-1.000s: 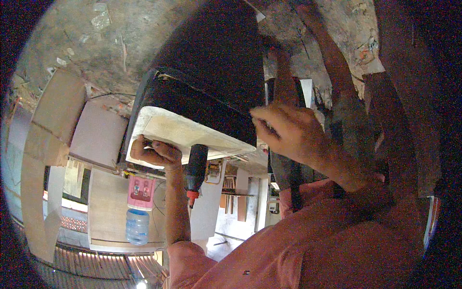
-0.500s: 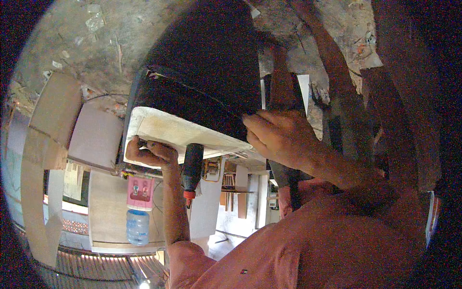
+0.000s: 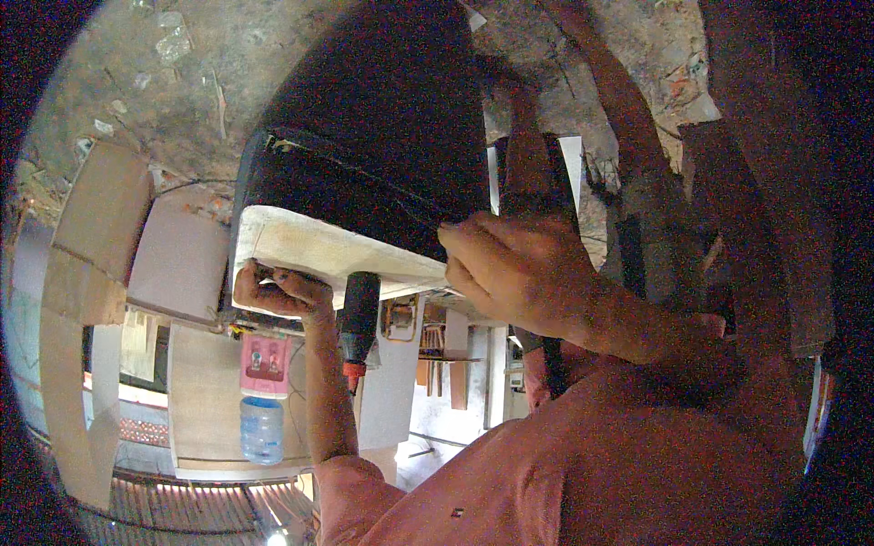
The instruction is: The person applies a dark adhesive from a bottle to the edges of a white rectangular object. They use a small stick to spread the adhesive along the seams and corners of the object.
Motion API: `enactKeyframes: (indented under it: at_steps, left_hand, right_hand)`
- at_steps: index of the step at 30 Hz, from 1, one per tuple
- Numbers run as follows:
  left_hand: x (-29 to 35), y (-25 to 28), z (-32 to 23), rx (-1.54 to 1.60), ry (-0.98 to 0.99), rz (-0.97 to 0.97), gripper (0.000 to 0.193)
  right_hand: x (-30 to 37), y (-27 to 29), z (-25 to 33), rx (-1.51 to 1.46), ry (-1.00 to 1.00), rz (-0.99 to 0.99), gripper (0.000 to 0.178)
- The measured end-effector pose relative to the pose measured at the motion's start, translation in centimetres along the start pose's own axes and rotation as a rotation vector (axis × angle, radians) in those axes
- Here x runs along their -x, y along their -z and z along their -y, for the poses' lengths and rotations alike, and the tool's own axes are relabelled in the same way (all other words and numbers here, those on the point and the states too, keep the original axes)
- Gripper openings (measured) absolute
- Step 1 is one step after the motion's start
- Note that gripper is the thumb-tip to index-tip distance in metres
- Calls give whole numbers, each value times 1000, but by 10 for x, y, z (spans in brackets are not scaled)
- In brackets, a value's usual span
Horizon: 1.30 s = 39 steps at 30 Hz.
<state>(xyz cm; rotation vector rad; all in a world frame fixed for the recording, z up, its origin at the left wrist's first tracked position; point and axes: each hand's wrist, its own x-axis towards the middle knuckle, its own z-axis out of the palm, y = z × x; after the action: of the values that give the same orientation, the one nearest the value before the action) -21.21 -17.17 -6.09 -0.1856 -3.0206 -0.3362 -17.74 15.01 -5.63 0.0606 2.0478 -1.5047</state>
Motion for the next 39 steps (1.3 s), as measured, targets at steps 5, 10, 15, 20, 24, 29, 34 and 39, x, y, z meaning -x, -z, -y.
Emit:
enactKeyframes:
  at_steps: [5, 10, 15, 20, 24, 29, 34, 39]
  left_hand:
    - [1, 1, 0, -10, 18, 12, 47]
    - [1, 0, 4, -13, -5, 2, 49]
    - [1, -1, 1, 1, 3, 0, 48]
    - [-2, 1, -5, -26, -6, 32, 47]
    - [-2, 2, -7, -66, -31, 29, 46]
    - [0, 4, -3, -49, -5, 43, 46]
    - [2, 4, 0, -89, -9, 25, 47]
    - [2, 3, -1, -59, -17, 28, 46]
  right_hand:
    - [0, -3, -2, 37, -5, 52, 14]
    - [3, -1, -4, 23, 4, 20, 15]
    - [5, 2, -4, 49, -5, 61, 23]
    - [-4, -5, -11, -25, 30, -29, 26]
    - [-12, -12, -12, -62, -27, -41, 23]
    - [-14, -7, -7, -100, -66, -71, 21]
    - [-17, -5, -5, -74, -40, -90, 22]
    - [-16, -8, -7, -105, -83, -54, 22]
